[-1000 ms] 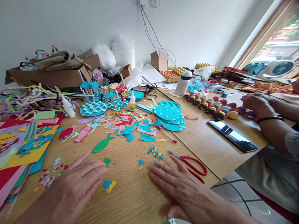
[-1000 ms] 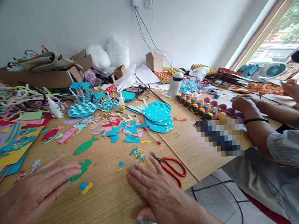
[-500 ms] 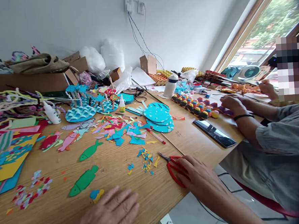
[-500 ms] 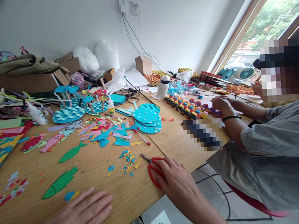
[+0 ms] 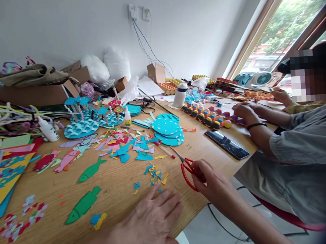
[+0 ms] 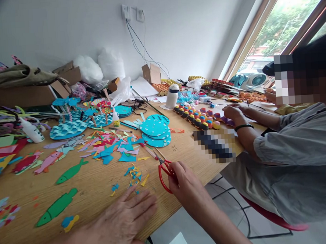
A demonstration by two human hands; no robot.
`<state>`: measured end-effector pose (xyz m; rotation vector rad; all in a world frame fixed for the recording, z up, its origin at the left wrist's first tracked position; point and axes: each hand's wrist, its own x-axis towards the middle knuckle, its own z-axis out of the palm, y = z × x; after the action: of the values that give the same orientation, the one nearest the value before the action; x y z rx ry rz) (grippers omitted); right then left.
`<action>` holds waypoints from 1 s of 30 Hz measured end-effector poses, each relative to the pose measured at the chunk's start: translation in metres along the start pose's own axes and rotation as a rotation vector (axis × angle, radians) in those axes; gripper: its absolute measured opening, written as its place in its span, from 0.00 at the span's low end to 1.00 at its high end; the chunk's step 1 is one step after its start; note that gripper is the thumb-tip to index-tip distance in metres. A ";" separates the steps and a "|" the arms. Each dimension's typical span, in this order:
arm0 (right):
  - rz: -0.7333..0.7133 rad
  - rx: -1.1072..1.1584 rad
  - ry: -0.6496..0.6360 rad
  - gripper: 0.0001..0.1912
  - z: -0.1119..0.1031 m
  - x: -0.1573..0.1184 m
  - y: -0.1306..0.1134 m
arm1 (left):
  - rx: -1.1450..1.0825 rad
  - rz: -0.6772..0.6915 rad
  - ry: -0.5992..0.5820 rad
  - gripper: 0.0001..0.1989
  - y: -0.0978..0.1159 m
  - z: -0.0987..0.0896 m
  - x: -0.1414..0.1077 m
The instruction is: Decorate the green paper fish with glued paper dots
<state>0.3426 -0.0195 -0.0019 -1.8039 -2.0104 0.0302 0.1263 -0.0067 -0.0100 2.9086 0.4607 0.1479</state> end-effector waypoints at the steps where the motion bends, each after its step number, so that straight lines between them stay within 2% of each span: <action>1: 0.000 0.003 0.022 0.05 0.000 0.002 0.001 | -0.002 0.012 -0.003 0.30 0.001 0.002 0.009; 4: -0.002 0.014 0.052 0.06 -0.002 0.006 0.004 | 0.009 0.011 -0.019 0.31 -0.003 0.007 0.026; 10: 0.103 -0.054 0.027 0.04 -0.004 0.006 0.026 | 0.104 -0.136 -0.048 0.33 -0.029 0.007 0.024; 14: 0.158 -0.096 0.001 0.05 -0.002 0.009 0.038 | 0.142 -0.153 -0.010 0.33 -0.030 0.001 0.041; 17: 0.162 -0.142 -0.039 0.06 -0.001 0.013 0.041 | 0.140 -0.186 -0.035 0.32 -0.028 -0.001 0.054; 19: 0.154 -0.170 -0.074 0.07 -0.001 0.015 0.042 | 0.139 -0.213 -0.047 0.32 -0.031 -0.002 0.053; 22: 0.152 -0.214 -0.121 0.11 -0.001 0.016 0.044 | 0.158 -0.233 -0.029 0.30 -0.040 -0.005 0.036; 26: 0.150 -0.258 -0.178 0.14 -0.001 0.017 0.046 | 0.237 -0.222 0.008 0.25 -0.049 -0.019 -0.001; 30: 0.143 -0.299 -0.232 0.09 -0.002 0.020 0.045 | 0.258 -0.250 -0.068 0.22 -0.045 -0.035 -0.042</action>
<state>0.3849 0.0059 -0.0078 -2.2188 -2.1300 -0.0207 0.0693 0.0280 0.0125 3.0549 0.8857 -0.0504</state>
